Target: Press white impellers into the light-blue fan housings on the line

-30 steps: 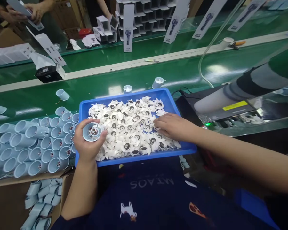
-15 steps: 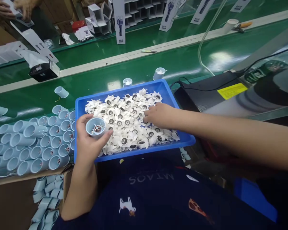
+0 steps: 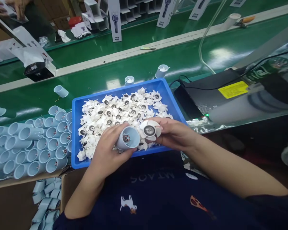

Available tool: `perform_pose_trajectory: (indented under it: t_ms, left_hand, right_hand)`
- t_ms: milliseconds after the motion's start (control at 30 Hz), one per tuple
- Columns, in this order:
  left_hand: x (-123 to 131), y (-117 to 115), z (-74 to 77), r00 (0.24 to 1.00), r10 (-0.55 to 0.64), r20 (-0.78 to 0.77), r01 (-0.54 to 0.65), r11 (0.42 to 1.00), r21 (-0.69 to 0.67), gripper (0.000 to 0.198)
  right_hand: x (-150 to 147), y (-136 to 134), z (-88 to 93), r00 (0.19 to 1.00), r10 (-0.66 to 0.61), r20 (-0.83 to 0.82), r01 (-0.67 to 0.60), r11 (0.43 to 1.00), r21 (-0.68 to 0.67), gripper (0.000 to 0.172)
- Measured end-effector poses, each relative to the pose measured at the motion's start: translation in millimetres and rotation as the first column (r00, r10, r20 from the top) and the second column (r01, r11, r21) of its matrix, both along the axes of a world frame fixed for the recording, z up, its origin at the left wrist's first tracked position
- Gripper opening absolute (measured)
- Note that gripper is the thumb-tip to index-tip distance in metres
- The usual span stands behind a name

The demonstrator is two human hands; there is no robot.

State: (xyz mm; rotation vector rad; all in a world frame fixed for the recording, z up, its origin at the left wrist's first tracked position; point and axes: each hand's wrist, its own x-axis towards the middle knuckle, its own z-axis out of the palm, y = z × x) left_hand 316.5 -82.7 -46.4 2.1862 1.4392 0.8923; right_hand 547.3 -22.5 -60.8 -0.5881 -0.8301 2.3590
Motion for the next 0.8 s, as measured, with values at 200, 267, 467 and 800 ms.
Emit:
perform_pose_trajectory:
  t_ms: [200, 267, 467, 800]
  left_hand:
    - [3.7, 1.3, 0.3, 1.0, -0.011, -0.024, 0.012, 0.999, 0.031, 0.06]
    - [4.7, 0.9, 0.5, 0.999, -0.005, -0.038, 0.006, 0.999, 0.041, 0.06]
    - [9.1, -0.3, 3.4, 0.996, 0.012, -0.09, -0.006, 0.998, 0.07, 0.06]
    - [11.2, 2.9, 7.1, 0.984, 0.1, -0.145, -0.076, 0.984, 0.163, 0.054]
  right_hand:
    - [-1.3, 0.7, -2.5, 0.998, -0.004, -0.067, 0.002, 1.0, -0.022, 0.04]
    - [-1.2, 1.0, -2.6, 0.998, -0.013, -0.063, 0.013, 1.0, -0.002, 0.04]
    - [0.5, 1.3, 2.8, 0.993, -0.081, 0.083, 0.06, 0.971, 0.233, 0.041]
    - [17.2, -11.1, 50.8, 0.786, -0.577, 0.22, -0.05, 0.296, 0.954, 0.014]
